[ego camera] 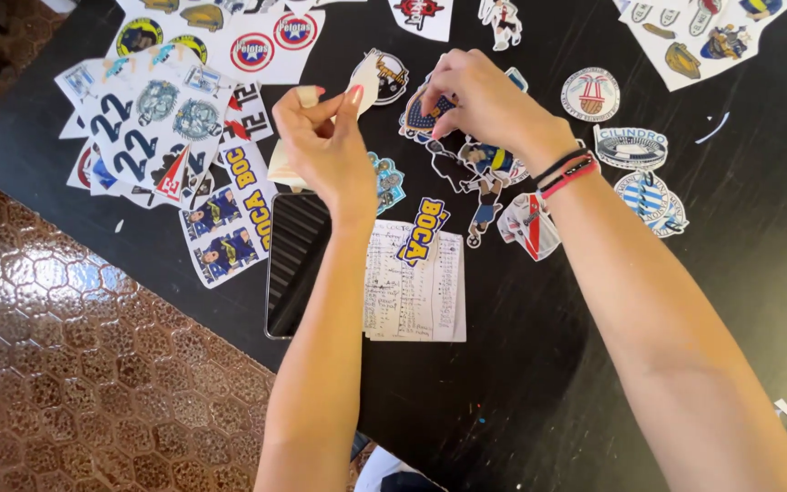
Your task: The person sorts through a pile of printed stickers on a dark table, picking them up and arranging them. They then use scissors to trim the edges of several stickers, including a circular logo and a jersey design, placing the finished pieces back on the table.
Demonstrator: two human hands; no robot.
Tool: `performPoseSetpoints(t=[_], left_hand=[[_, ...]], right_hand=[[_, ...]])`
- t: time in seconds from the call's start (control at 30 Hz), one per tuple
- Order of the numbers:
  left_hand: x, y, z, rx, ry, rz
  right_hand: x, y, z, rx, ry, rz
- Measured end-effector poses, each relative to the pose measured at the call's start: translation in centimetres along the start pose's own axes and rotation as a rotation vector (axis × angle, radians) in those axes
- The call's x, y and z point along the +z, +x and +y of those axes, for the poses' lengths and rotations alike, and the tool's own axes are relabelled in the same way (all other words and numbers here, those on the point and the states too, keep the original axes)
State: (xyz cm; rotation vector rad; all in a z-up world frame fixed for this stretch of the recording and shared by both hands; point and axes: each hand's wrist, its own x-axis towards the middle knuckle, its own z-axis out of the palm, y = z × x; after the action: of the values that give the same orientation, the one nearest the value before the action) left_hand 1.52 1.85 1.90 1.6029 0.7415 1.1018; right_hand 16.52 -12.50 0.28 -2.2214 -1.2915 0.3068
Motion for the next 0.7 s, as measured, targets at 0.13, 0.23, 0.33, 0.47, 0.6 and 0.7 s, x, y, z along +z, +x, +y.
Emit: performPoseSetpoints(t=[0.13, 0.23, 0.33, 0.47, 0.6, 0.7], left_hand=[[0.1, -0.5, 0.2, 0.009, -0.063, -0.049], [0.0, -0.5, 0.1, 0.038, -0.042, -0.041], [-0.1, -0.4, 0.0, 0.046, -0.039, -0.032], [-0.1, -0.5, 0.1, 0.030, -0.061, -0.053], [0.1, -0.5, -0.2, 0.037, -0.079, -0.053], [0.2, -0.5, -0.3, 0.046, -0.083, -0.057]], right_hand=[[-0.3, -0.6, -0.6, 0.013, 0.050, -0.040], [0.2, 0.2, 0.2, 0.011, -0.042, -0.064], [0.1, 0.5, 0.0, 0.068, 0.010, -0.070], [-0.1, -0.2, -0.7, 0.049, 0.170, 0.072], [-1.0, -0.2, -0.2, -0.034, 0.353, 0.210], [-2.0, -0.1, 1.0, 0.095, 0.649, 0.224]])
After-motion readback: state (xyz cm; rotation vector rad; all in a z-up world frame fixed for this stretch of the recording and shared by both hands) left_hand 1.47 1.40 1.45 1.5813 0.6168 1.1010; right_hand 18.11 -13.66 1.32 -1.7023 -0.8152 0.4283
